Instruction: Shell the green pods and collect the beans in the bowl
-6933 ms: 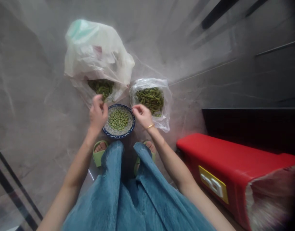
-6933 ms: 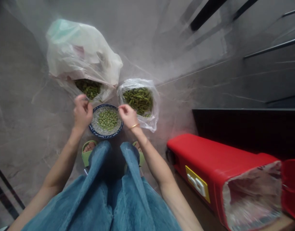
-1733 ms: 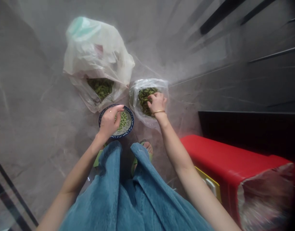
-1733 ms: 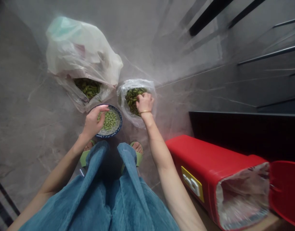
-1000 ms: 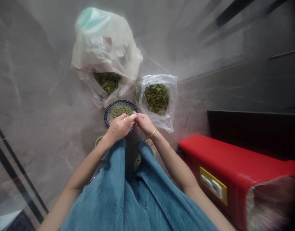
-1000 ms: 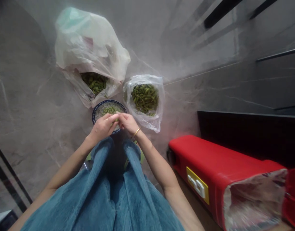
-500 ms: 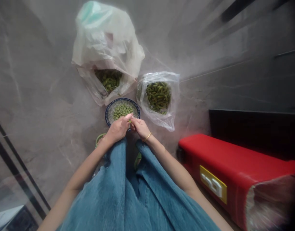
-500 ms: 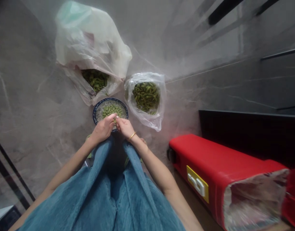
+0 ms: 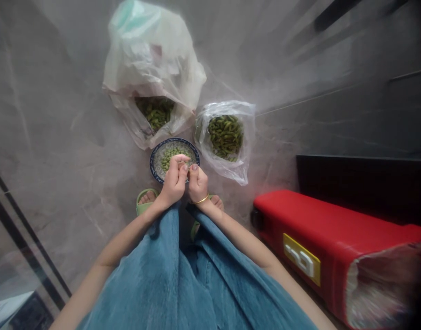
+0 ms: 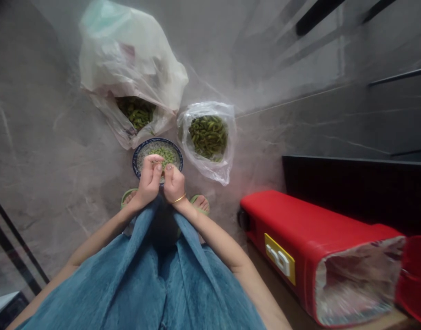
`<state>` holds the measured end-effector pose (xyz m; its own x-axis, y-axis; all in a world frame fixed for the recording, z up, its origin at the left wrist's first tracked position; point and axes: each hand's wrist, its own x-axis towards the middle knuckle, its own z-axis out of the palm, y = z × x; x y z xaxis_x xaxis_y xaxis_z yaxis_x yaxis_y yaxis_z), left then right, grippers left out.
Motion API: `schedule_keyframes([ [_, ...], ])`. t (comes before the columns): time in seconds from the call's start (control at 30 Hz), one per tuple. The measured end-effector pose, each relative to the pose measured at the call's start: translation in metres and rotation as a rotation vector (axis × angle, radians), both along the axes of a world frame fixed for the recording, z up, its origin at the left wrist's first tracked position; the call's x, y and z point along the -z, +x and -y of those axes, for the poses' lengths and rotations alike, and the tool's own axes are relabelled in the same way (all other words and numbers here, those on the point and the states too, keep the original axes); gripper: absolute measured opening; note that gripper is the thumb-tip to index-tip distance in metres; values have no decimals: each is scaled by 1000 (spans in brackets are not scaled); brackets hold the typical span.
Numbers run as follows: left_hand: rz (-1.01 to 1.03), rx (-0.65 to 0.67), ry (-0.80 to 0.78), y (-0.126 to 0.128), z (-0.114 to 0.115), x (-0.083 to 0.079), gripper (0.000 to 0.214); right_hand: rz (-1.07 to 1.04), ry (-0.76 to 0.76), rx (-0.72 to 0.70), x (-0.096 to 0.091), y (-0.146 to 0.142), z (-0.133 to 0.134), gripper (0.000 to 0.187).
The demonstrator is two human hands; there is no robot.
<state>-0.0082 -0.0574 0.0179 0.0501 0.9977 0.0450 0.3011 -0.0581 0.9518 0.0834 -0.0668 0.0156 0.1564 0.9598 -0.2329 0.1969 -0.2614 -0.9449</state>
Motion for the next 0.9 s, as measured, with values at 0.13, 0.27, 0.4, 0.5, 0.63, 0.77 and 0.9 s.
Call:
schedule_keyframes([
  [0.13,-66,31,76,-1,1,10,19,116,14,-62,4,13,-11,53],
  [0.27,-227,159,223,-7,5,24,22,-171,-280,-218,6,29,-27,57],
  [0.4,-209,227,217,-11,7,26,26,-279,-355,-335,3,36,-36,61],
  [0.5,-49,105,175,-6,7,21,22,-344,-369,-282,-2,26,-32,59],
  [0.63,120,-72,65,3,9,11,16,-261,-177,-103,-6,6,-16,53],
  [0.77,291,-141,-134,8,13,3,21,32,129,-177,1,2,-6,46],
  [0.9,310,-222,-197,8,13,7,30,371,371,-297,18,10,-14,48],
])
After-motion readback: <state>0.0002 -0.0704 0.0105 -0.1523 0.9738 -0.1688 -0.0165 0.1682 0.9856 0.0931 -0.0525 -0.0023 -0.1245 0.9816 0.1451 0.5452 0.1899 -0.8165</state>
